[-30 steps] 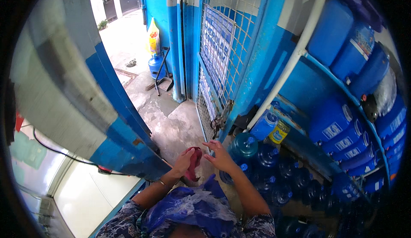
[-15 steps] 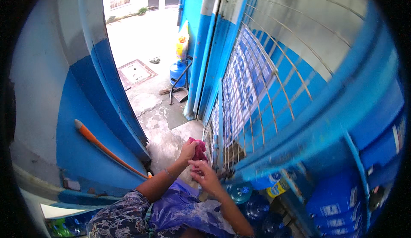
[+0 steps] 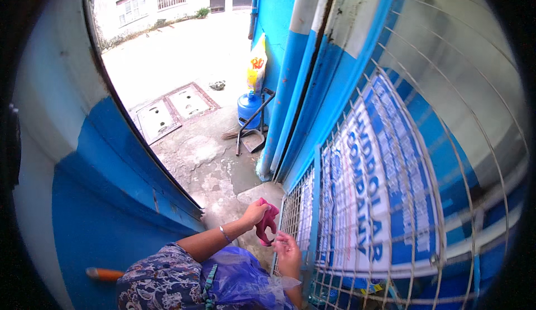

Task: The person rinses a pink cloth under a tap, then wipes the interior glass window and counter of a water dispensing station. They return to the sink to rinse the cloth again, then wipe the exterior glass and metal frame of the station before returning inside.

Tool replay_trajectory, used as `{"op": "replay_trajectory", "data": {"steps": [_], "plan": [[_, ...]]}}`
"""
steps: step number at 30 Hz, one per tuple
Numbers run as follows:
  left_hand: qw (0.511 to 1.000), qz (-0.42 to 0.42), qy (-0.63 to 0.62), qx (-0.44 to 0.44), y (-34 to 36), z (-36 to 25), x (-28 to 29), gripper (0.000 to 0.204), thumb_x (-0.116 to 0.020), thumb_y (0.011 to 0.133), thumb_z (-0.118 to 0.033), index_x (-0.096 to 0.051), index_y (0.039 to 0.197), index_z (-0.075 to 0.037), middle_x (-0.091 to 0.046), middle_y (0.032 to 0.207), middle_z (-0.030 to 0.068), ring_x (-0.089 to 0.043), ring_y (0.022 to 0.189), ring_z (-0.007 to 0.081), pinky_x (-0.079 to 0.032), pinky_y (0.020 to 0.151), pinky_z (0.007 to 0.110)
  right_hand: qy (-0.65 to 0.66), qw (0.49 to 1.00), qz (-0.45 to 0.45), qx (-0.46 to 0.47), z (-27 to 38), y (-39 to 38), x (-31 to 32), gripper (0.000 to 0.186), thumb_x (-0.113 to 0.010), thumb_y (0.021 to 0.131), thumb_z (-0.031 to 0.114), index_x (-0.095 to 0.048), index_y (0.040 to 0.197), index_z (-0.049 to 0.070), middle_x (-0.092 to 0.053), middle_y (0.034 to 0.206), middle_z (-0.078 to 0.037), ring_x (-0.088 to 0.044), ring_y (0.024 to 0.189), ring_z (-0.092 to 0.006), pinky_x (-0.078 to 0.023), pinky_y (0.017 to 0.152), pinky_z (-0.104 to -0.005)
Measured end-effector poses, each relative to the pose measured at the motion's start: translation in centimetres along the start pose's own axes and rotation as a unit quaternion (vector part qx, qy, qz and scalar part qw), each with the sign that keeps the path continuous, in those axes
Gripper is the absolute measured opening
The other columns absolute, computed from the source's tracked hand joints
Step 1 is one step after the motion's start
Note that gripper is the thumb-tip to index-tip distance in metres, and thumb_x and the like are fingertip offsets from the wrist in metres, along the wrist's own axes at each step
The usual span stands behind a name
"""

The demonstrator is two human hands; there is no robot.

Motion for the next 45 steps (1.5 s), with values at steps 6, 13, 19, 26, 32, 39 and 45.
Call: {"op": "replay_trajectory", "data": {"steps": [6, 13, 19, 26, 32, 39, 45], "plan": [[0.986, 0.057, 0.143, -0.067, 4.1, -8.9, 7.9, 0.022, -0.056, 0.091, -0.019, -0.064, 0.100, -0.001, -0.068, 0.092, 0.0117, -0.067, 0.083, 0.0233, -0.052, 0.077, 0.038, -0.055, 0.994, 0.064, -0.072, -1.8, 14.4, -6.2, 0.031, -0.057, 0.097, 0.009, -0.057, 0.127, 0.001, -0.063, 0.103, -0.008, -0.065, 0.089, -0.0153, -0.054, 0.072, -0.0267], [0.913, -0.033, 0.333, -0.235, 3.0, -16.1, 18.5, 0.025, -0.059, 0.089, -0.023, -0.066, 0.102, -0.003, -0.060, 0.116, 0.0127, -0.063, 0.099, 0.0322, -0.051, 0.083, 0.041, -0.184, 0.972, 0.136, 0.055, -1.3, 27.8, -19.1, 0.050, -0.061, 0.088, 0.000, -0.050, 0.136, 0.010, -0.057, 0.116, -0.013, -0.065, 0.095, -0.0211, -0.056, 0.074, -0.0306], [0.938, -0.137, 0.258, -0.184, 5.9, -18.2, 28.0, 0.021, -0.055, 0.087, -0.020, -0.066, 0.085, -0.002, -0.067, 0.095, 0.0069, -0.068, 0.074, 0.0215, -0.053, 0.071, 0.036, -0.210, 0.836, 0.456, 0.222, 0.9, 37.8, -34.1, 0.035, -0.063, 0.080, -0.006, -0.064, 0.114, 0.005, -0.057, 0.126, -0.013, -0.060, 0.112, -0.0252, -0.055, 0.086, -0.0336], [0.962, -0.270, 0.001, -0.032, 10.0, -20.6, 37.8, 0.018, -0.054, 0.091, -0.015, -0.067, 0.093, -0.003, -0.068, 0.076, 0.0070, -0.066, 0.061, 0.0147, -0.054, 0.054, 0.030, -0.233, 0.615, 0.740, 0.137, 2.0, 47.0, -49.1, 0.030, -0.069, 0.079, 0.014, -0.064, 0.108, 0.005, -0.067, 0.098, -0.011, -0.065, 0.092, -0.0264, -0.052, 0.082, -0.0357], [0.864, -0.479, -0.065, -0.139, 8.9, -24.3, 43.1, 0.022, -0.057, 0.091, -0.012, -0.069, 0.107, -0.002, -0.067, 0.079, 0.0046, -0.064, 0.069, 0.0103, -0.054, 0.064, 0.027, -0.255, 0.399, 0.845, 0.249, 4.0, 49.8, -60.6, 0.035, -0.073, 0.077, 0.016, -0.064, 0.109, 0.006, -0.059, 0.106, -0.013, -0.059, 0.094, -0.0280, -0.049, 0.081, -0.0384], [0.765, -0.614, -0.069, -0.184, 7.1, -23.5, 50.7, 0.029, -0.060, 0.087, -0.012, -0.064, 0.112, 0.001, -0.065, 0.103, 0.0085, -0.062, 0.094, 0.0158, -0.050, 0.083, 0.030, -0.307, 0.211, 0.917, 0.141, 0.3, 45.6, -74.0, 0.035, -0.072, 0.077, 0.015, -0.064, 0.109, 0.006, -0.064, 0.101, -0.016, -0.063, 0.095, -0.0329, -0.051, 0.084, -0.0399], [0.649, -0.737, -0.121, -0.143, 3.5, -20.0, 60.0, 0.032, -0.064, 0.083, -0.015, -0.065, 0.111, 0.001, -0.068, 0.099, 0.0114, -0.066, 0.091, 0.0217, -0.051, 0.084, 0.034, -0.186, 0.124, 0.914, 0.339, -1.1, 39.8, -86.3, 0.025, -0.073, 0.077, 0.015, -0.066, 0.100, 0.006, -0.067, 0.093, -0.017, -0.064, 0.084, -0.0327, -0.052, 0.075, -0.0393]]}}
Point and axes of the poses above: each hand's wrist, its own y-axis towards the middle knuckle, its own x-axis out of the back of the hand, z = x × y, the point moved 5 cm from there along y, towards the middle knuckle
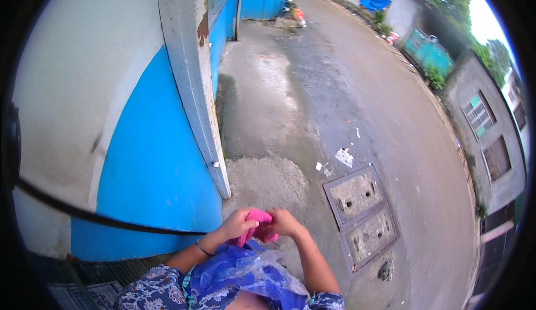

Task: The person rinses a pink cloth under a tap, then wipes the interior glass window and counter of a water dispensing station. They return to the sink to rinse the cloth again, then wipe the exterior glass and metal frame of the station before returning inside.

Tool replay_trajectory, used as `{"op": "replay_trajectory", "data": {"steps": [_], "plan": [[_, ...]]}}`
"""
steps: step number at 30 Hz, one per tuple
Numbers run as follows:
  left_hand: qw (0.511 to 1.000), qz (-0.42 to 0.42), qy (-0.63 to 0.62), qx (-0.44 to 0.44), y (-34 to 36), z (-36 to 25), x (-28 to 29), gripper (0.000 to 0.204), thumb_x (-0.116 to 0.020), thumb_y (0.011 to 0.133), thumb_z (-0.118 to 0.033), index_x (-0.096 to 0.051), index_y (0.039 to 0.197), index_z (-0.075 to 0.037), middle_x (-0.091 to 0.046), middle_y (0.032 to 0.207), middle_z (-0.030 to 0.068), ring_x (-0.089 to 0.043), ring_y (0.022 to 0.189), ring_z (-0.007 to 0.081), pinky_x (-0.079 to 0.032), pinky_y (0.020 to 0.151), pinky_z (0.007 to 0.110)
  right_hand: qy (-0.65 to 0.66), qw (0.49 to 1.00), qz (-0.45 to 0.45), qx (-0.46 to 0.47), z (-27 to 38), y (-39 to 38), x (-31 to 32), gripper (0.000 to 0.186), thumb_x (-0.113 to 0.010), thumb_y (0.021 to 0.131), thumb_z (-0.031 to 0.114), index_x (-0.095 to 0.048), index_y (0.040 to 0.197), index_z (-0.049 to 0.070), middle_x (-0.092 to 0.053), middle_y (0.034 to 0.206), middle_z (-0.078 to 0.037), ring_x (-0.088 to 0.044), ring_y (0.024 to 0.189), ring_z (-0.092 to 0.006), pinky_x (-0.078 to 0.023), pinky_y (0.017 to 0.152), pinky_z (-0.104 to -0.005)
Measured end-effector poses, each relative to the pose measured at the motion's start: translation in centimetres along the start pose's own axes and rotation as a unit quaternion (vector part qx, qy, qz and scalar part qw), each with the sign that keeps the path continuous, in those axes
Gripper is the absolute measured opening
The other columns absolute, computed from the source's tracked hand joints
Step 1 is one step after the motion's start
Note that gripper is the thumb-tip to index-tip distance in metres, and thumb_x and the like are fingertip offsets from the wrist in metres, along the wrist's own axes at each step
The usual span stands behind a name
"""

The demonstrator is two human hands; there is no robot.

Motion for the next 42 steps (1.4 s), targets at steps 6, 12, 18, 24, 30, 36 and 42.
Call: {"op": "replay_trajectory", "data": {"steps": [6, 12, 18, 24, 30, 36, 42], "plan": [[0.994, -0.099, -0.039, 0.040, 6.7, 1.1, 4.6, 0.031, -0.059, 0.091, -0.019, -0.064, 0.115, -0.001, -0.065, 0.086, 0.0054, -0.060, 0.078, 0.0121, -0.048, 0.070, 0.029, -0.058, 0.997, -0.033, 0.041, -3.9, 10.2, 8.4, 0.025, -0.078, 0.069, 0.010, -0.063, 0.088, 0.005, -0.060, 0.083, -0.014, -0.062, 0.082, -0.0340, -0.051, 0.070, -0.0415], [0.971, -0.166, -0.173, -0.012, 14.1, 2.2, 8.4, 0.043, -0.046, 0.099, -0.012, -0.046, 0.141, -0.001, -0.063, 0.103, 0.0036, -0.058, 0.088, 0.0105, -0.047, 0.079, 0.027, 0.011, 0.983, -0.145, 0.111, -6.9, 22.7, 11.9, 0.037, -0.080, 0.070, 0.002, -0.059, 0.101, 0.002, -0.055, 0.092, -0.013, -0.066, 0.081, -0.0285, -0.055, 0.068, -0.0368], [0.948, -0.271, -0.165, -0.029, 24.9, 1.3, 13.4, 0.046, -0.047, 0.100, -0.015, -0.043, 0.144, -0.003, -0.060, 0.117, 0.0065, -0.056, 0.100, 0.0112, -0.046, 0.084, 0.026, 0.273, 0.958, 0.015, -0.080, -15.7, 35.4, 11.5, 0.054, -0.075, 0.083, 0.026, -0.050, 0.126, 0.009, -0.050, 0.124, -0.014, -0.065, 0.093, -0.0247, -0.055, 0.074, -0.0371], [0.931, -0.334, 0.082, -0.118, 37.1, -4.7, 16.6, 0.041, -0.054, 0.096, -0.011, -0.048, 0.135, 0.002, -0.047, 0.142, 0.0134, -0.052, 0.122, 0.0218, -0.044, 0.097, 0.034, 0.576, 0.772, 0.252, -0.090, -18.4, 44.3, 14.6, 0.060, -0.052, 0.096, 0.047, -0.042, 0.142, 0.011, -0.053, 0.133, -0.009, -0.056, 0.113, -0.0269, -0.047, 0.097, -0.0420], [0.865, -0.451, 0.220, -0.016, 38.0, -9.4, 21.6, 0.025, -0.061, 0.091, -0.013, -0.059, 0.111, 0.003, -0.040, 0.149, 0.0157, -0.053, 0.123, 0.0323, -0.046, 0.097, 0.037, 0.709, 0.612, 0.351, 0.014, -8.8, 53.8, 18.5, 0.059, -0.040, 0.099, 0.052, -0.043, 0.143, 0.012, -0.054, 0.135, -0.014, -0.053, 0.122, -0.0312, -0.043, 0.105, -0.0462], [0.704, -0.686, 0.182, -0.017, 29.6, -10.5, 26.1, 0.030, -0.063, 0.088, -0.003, -0.060, 0.118, 0.000, -0.045, 0.142, 0.0146, -0.060, 0.114, 0.0251, -0.050, 0.094, 0.036, 0.691, 0.606, 0.392, 0.036, 9.4, 61.5, 21.9, 0.070, -0.030, 0.100, 0.060, -0.037, 0.146, 0.008, -0.048, 0.143, -0.014, -0.051, 0.125, -0.0329, -0.041, 0.106, -0.0465], [0.612, -0.769, 0.182, 0.004, 25.2, -10.5, 30.4, 0.026, -0.060, 0.086, 0.004, -0.066, 0.110, -0.004, -0.055, 0.129, 0.0141, -0.061, 0.107, 0.0237, -0.053, 0.087, 0.033, 0.600, 0.539, 0.361, 0.469, 28.2, 65.4, 28.0, 0.073, -0.037, 0.099, 0.058, -0.030, 0.151, 0.007, -0.039, 0.151, -0.013, -0.042, 0.135, -0.0295, -0.036, 0.108, -0.0489]]}}
Point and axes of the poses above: each hand's wrist, its own y-axis towards the middle knuckle, its own x-axis out of the back of the hand, z = x × y, the point moved 5 cm from there along y, towards the middle knuckle
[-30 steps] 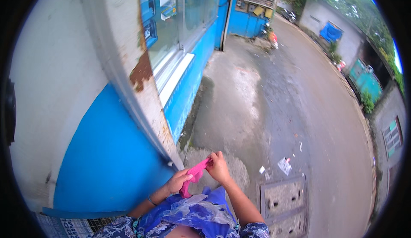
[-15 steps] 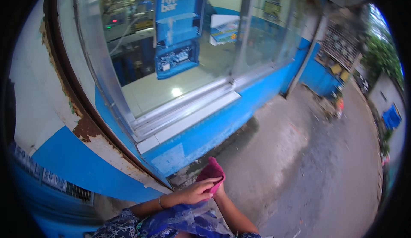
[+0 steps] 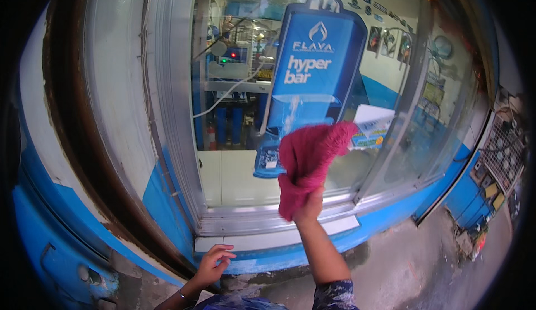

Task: The person rinses a pink cloth under a tap, then wipes the interior glass window and counter of a water dispensing station. They return to the sink to rinse the cloth again, then wipe the exterior glass and metal frame of the station before returning inside.

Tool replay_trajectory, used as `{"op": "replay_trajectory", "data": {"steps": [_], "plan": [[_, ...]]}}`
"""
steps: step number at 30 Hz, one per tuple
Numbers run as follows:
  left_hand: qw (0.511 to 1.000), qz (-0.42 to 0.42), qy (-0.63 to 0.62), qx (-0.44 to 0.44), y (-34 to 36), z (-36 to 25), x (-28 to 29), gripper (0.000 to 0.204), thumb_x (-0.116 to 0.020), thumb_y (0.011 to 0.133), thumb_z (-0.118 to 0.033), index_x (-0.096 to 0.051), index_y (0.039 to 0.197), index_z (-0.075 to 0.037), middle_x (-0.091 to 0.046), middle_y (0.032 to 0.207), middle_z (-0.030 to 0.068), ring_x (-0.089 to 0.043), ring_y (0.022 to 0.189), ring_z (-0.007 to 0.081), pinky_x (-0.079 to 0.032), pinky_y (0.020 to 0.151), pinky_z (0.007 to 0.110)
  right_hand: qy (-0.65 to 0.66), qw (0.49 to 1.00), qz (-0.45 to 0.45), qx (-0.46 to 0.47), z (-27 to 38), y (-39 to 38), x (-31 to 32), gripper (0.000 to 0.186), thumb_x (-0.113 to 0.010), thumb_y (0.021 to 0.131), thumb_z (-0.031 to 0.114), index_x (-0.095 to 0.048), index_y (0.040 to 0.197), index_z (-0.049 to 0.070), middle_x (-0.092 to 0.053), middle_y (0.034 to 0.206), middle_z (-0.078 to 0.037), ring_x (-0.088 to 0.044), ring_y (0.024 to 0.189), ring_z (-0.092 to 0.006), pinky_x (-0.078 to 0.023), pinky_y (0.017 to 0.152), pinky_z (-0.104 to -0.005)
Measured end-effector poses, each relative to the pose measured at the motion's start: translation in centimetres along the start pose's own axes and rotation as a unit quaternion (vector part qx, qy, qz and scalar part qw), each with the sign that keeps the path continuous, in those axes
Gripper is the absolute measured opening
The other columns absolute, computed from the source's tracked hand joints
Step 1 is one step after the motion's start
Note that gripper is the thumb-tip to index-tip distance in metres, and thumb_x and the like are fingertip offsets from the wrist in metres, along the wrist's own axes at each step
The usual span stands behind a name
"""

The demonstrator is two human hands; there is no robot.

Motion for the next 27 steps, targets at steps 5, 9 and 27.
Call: {"op": "replay_trajectory", "data": {"steps": [5, 9, 27], "plan": [[0.997, -0.041, 0.046, -0.048, 4.0, -2.0, 0.1, 0.022, -0.059, 0.085, 0.004, -0.068, 0.102, -0.005, -0.060, 0.123, 0.0147, -0.062, 0.106, 0.0248, -0.052, 0.084, 0.031, -0.592, 0.714, 0.222, 0.302, -6.5, 9.7, -6.4, 0.061, -0.053, 0.092, 0.053, -0.056, 0.134, 0.008, -0.045, 0.145, -0.018, -0.048, 0.129, -0.0332, -0.025, 0.112, -0.0561], [0.994, -0.081, 0.063, -0.048, 4.8, -2.1, 1.0, 0.022, -0.058, 0.084, 0.006, -0.069, 0.100, -0.005, -0.061, 0.121, 0.0154, -0.064, 0.102, 0.0253, -0.052, 0.084, 0.031, -0.567, 0.699, 0.410, 0.150, -16.2, 12.8, -9.7, 0.041, -0.062, 0.086, 0.035, -0.063, 0.115, 0.006, -0.061, 0.113, -0.019, -0.058, 0.104, -0.0388, -0.036, 0.105, -0.0544], [0.881, -0.348, 0.316, -0.061, 19.3, -4.9, -3.8, 0.032, -0.057, 0.075, 0.001, -0.066, 0.105, -0.004, -0.045, 0.141, 0.0204, -0.044, 0.124, 0.0368, -0.040, 0.095, 0.046, -0.661, 0.556, -0.185, 0.468, 22.5, 55.0, 11.1, 0.054, -0.043, 0.096, 0.052, -0.051, 0.136, 0.016, -0.045, 0.143, -0.019, -0.039, 0.132, -0.0430, -0.028, 0.106, -0.0626]]}}
Point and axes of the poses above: each hand's wrist, its own y-axis towards the middle knuckle, its own x-axis out of the back of the hand, z = x × y, the point moved 5 cm from there along y, towards the middle knuckle
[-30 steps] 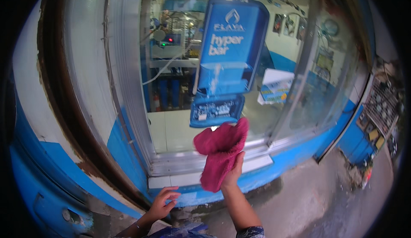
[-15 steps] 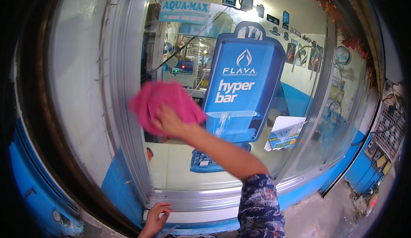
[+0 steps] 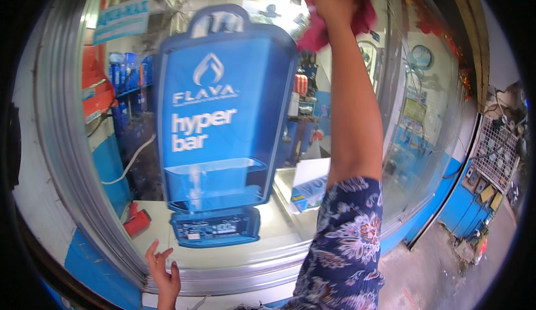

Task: The person rinses a pink cloth under a tap, then wipes the interior glass window and counter of a water dispensing station. They return to the sink to rinse the cloth again, then wipe the exterior glass and metal frame of the station before returning inside.

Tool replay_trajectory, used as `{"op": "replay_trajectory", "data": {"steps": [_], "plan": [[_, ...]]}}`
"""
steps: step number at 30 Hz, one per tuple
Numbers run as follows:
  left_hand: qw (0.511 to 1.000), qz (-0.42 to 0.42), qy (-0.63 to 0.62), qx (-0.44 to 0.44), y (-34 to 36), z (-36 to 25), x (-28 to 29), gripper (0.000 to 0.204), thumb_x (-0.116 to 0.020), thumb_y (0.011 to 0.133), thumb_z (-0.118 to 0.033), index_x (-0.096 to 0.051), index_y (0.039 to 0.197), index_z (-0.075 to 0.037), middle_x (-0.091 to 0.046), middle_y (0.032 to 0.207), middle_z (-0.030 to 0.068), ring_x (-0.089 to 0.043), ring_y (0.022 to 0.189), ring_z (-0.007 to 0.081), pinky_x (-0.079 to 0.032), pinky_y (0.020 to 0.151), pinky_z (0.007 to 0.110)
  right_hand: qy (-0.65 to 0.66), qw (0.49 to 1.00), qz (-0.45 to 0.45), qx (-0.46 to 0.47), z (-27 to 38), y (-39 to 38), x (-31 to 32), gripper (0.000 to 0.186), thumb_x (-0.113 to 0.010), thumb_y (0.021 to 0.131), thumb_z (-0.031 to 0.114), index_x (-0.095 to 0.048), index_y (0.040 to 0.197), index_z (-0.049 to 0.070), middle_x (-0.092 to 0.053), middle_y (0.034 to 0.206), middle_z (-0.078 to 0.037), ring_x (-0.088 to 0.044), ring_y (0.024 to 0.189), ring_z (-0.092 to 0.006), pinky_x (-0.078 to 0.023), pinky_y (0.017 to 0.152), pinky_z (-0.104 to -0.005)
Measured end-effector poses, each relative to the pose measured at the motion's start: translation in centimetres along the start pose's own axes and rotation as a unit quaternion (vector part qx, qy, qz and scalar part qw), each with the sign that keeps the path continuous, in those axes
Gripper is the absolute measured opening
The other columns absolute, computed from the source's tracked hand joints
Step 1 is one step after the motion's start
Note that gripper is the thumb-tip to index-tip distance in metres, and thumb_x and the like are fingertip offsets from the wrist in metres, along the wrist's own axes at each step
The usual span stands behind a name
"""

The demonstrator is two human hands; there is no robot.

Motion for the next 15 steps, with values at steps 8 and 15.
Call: {"op": "replay_trajectory", "data": {"steps": [8, 15], "plan": [[0.997, 0.008, -0.079, 0.020, -1.4, -2.3, -4.7, 0.024, -0.055, 0.074, 0.001, -0.066, 0.094, -0.002, -0.046, 0.136, 0.0227, -0.047, 0.122, 0.0372, -0.041, 0.095, 0.047, 0.004, 0.972, 0.230, -0.044, -2.0, -47.0, 23.1, 0.069, -0.053, 0.092, 0.036, -0.033, 0.144, -0.004, -0.018, 0.152, -0.037, -0.014, 0.141, -0.0567, -0.006, 0.110, -0.0721], [0.975, 0.159, -0.119, -0.100, -2.9, -8.1, -11.5, 0.025, -0.059, 0.071, 0.007, -0.067, 0.091, -0.006, -0.062, 0.104, 0.0121, -0.058, 0.099, 0.0325, -0.051, 0.076, 0.039, 0.082, 0.821, 0.504, -0.256, -4.7, -54.7, 25.5, 0.037, -0.062, 0.091, 0.036, -0.061, 0.087, -0.001, -0.061, 0.091, -0.026, -0.057, 0.087, -0.0452, -0.046, 0.075, -0.0518]]}}
Point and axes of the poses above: each hand's wrist, its own y-axis towards the middle knuckle, its own x-axis out of the back of the hand, z = x × y, the point moved 5 cm from there along y, towards the middle knuckle
